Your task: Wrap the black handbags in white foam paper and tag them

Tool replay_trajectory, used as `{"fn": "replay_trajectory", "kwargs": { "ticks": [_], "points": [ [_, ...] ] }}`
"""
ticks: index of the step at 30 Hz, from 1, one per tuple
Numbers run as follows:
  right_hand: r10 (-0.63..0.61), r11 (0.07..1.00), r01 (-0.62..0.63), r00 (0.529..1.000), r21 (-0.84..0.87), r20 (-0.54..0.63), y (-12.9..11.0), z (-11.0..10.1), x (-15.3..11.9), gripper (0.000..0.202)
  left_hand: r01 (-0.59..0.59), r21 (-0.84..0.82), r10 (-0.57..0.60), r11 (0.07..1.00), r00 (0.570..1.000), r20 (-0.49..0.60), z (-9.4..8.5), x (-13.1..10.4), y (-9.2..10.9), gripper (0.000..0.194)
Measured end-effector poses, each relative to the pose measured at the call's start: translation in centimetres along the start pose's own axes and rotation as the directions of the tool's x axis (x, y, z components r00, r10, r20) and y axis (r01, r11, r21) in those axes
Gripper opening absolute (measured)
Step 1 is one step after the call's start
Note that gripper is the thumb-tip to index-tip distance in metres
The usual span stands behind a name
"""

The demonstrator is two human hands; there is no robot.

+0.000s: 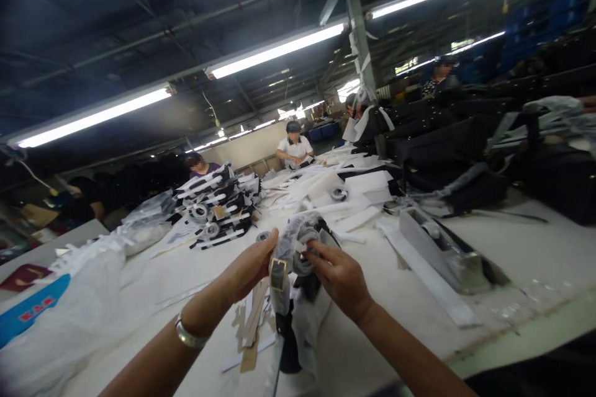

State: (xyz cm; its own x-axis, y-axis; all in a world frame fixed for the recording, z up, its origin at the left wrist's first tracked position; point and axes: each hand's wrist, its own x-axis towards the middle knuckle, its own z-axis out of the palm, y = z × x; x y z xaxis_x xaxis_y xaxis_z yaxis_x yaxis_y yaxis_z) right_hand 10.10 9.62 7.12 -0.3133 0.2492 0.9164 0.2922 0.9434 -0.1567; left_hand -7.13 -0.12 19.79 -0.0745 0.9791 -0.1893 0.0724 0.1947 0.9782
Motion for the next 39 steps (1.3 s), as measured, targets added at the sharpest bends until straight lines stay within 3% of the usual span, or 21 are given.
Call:
{"fn": "replay_trajectory", "kwargs": {
  "ticks": [5, 10, 18, 21, 24, 27, 30, 33, 34, 36, 39],
  "points": [
    [0.021, 0.995, -0.022, 1.000, 0.094, 0.014, -0.3, 0.5, 0.7, 0.029, 0.028, 0.026, -0.030, 0.999, 0.993, 0.112, -1.2, 0.7, 1.2, 0.060],
    [0.009, 0.987, -0.023, 0.996, 0.161, 0.086, 0.1, 0.2, 2.0, 0.031, 0.040, 0.015, -0.042, 0.999, 0.988, 0.148, -1.7, 0.6, 1.6, 0.054],
    [-0.069, 0.960, 0.040, 0.993, 0.276, 0.098, 0.6, -0.1, 2.1, 0.033, -0.079, -0.092, 0.087, 0.993, 0.992, 0.087, 0.2, 0.1, 0.6, 0.049],
    [0.125, 0.930, -0.122, 0.992, 0.347, 0.014, 0.5, -1.0, 0.6, 0.035, -0.141, -0.162, 0.147, 0.977, 0.989, 0.029, 0.5, 0.1, 0.6, 0.054],
    [0.423, 0.847, -0.381, 0.905, 0.370, -0.037, 0.0, -2.6, -1.2, 0.026, -0.200, -0.210, 0.183, 0.957, 0.978, -0.096, -0.1, 0.6, 1.1, 0.058],
    [0.587, 0.714, -0.556, 0.807, 0.426, 0.069, -0.5, -4.0, -2.4, 0.024, -0.262, -0.230, 0.213, 0.937, 0.953, -0.217, -1.7, 0.9, 2.3, 0.061],
    [0.606, 0.609, -0.628, 0.763, 0.485, 0.227, -0.6, -4.3, -3.3, 0.024, -0.356, -0.226, 0.274, 0.907, 0.904, -0.328, -3.9, -0.5, 3.9, 0.056],
    [0.512, 0.486, -0.741, 0.671, 0.464, 0.537, -0.5, -2.7, -4.4, 0.036, -0.455, -0.161, 0.354, 0.876, 0.833, -0.426, -5.9, -3.9, 5.2, 0.048],
    [0.452, 0.493, -0.763, 0.635, 0.417, 0.627, -0.4, -1.8, -4.8, 0.040, -0.478, -0.127, 0.377, 0.869, 0.806, -0.457, -6.5, -5.3, 5.5, 0.047],
    [0.331, 0.603, -0.729, 0.599, 0.325, 0.730, -0.7, 0.9, -5.3, 0.043, -0.495, -0.054, 0.403, 0.867, 0.761, -0.508, -7.6, -8.2, 5.9, 0.047],
    [0.163, 0.773, -0.557, 0.636, 0.303, 0.754, -1.8, 6.4, -5.0, 0.030, -0.472, 0.035, 0.403, 0.881, 0.709, -0.578, -8.7, -11.8, 6.1, 0.052]
  ]
}}
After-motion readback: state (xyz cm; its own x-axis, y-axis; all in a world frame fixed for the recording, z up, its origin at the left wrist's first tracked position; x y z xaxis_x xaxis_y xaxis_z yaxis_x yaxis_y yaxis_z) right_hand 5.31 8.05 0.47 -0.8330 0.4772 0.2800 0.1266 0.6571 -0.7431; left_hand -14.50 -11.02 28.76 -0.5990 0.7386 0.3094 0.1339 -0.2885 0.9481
